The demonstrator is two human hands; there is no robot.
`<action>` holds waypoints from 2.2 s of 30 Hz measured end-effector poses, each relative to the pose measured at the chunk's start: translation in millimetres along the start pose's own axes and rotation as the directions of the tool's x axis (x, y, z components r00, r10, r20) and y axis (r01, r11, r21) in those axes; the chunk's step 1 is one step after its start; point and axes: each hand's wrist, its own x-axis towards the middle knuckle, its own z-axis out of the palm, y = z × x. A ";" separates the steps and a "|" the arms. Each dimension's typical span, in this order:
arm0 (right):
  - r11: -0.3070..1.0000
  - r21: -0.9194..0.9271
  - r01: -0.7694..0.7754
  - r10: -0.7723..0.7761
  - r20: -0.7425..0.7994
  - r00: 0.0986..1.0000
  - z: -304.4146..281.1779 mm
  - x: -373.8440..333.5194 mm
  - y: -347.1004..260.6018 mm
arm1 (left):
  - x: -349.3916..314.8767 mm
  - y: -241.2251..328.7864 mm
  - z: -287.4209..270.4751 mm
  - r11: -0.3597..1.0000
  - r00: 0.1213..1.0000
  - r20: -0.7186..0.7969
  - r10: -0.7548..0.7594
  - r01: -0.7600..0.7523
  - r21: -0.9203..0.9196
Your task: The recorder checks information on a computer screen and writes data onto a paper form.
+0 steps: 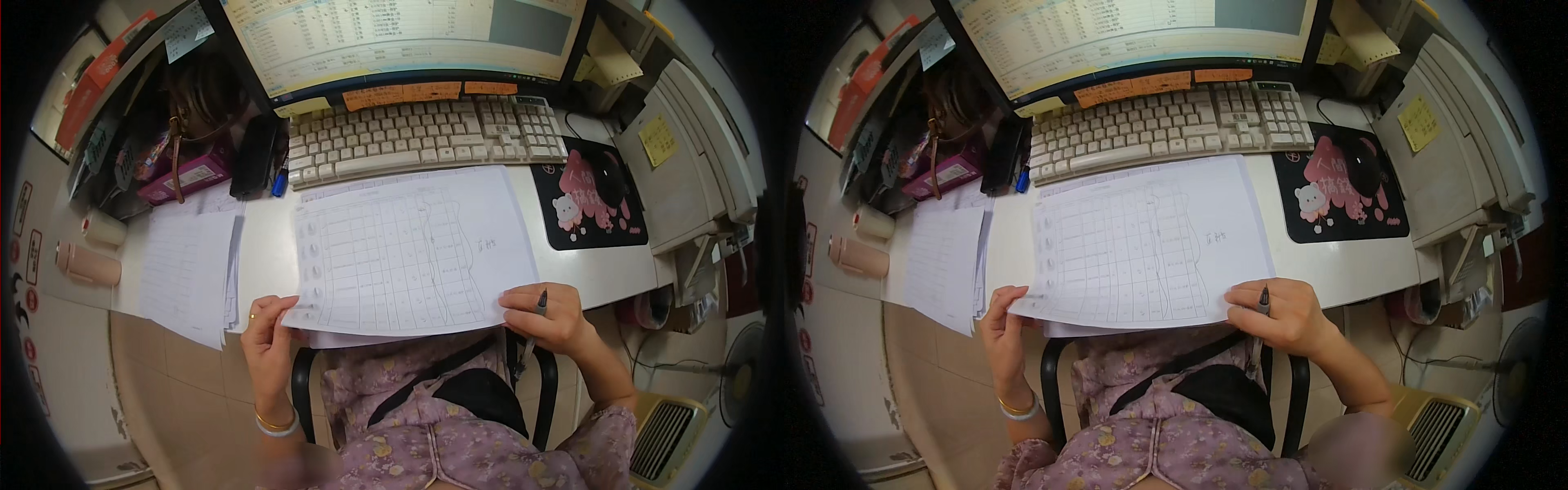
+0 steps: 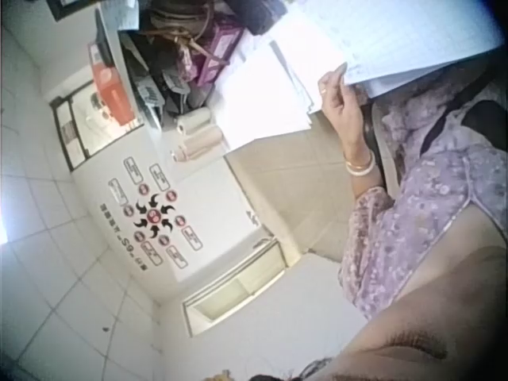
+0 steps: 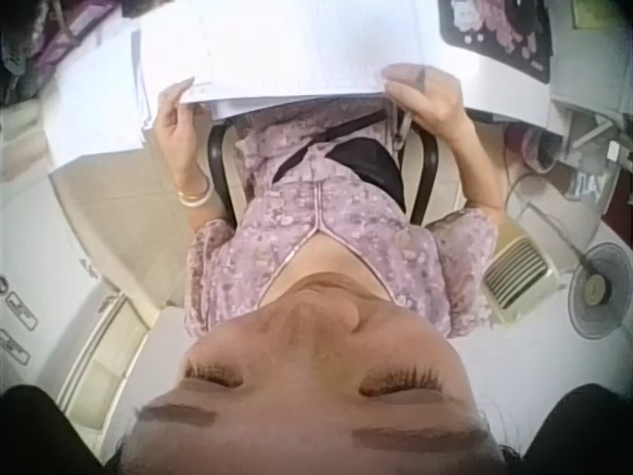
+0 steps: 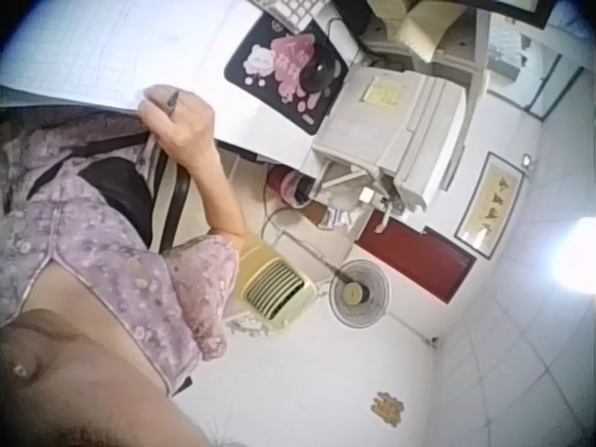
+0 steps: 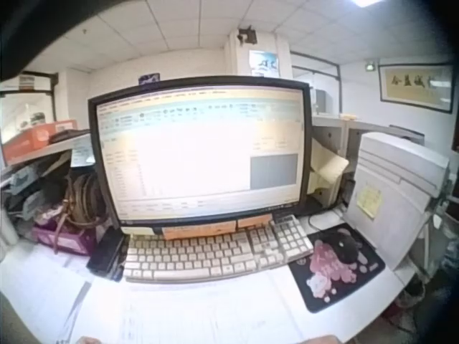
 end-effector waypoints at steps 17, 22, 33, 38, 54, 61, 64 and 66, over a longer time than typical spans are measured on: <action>0.942 0.093 -0.321 0.320 0.033 0.947 15.2 -3.4 -0.1 | 2.4 15.7 12.2 0.964 0.964 -0.022 -0.265 0.265 -0.009; 0.950 0.038 -0.310 0.311 -0.014 0.950 16.9 -3.7 -2.3 | -0.3 10.1 4.7 0.972 0.971 -0.114 -0.209 0.219 0.086; 0.943 0.047 -0.331 0.333 -0.056 0.941 18.2 -3.6 -5.0 | -3.4 -1.6 -0.2 0.972 0.959 -0.234 -0.162 0.195 0.127; 0.949 0.035 -0.313 0.314 -0.073 0.946 19.5 -3.5 -4.4 | -7.8 -9.1 0.5 0.986 0.948 -0.296 -0.119 0.149 0.081; 0.949 0.029 -0.314 0.315 -0.109 0.943 21.2 -4.3 -3.7 | -15.7 -28.3 7.5 0.999 0.913 -0.407 -0.009 0.024 0.031; 0.949 0.025 -0.315 0.315 -0.110 0.943 22.2 -4.6 -4.2 | -16.0 -31.8 7.1 0.999 0.911 -0.412 0.026 -0.012 0.038; 0.948 0.017 -0.317 0.317 -0.120 0.941 22.8 -3.9 -4.4 | -16.1 -32.4 6.5 0.999 0.912 -0.408 0.034 -0.019 0.041; 0.947 0.016 -0.320 0.320 -0.125 0.939 22.8 -3.8 -4.8 | -16.1 -32.0 6.9 0.999 0.913 -0.406 0.034 -0.018 0.042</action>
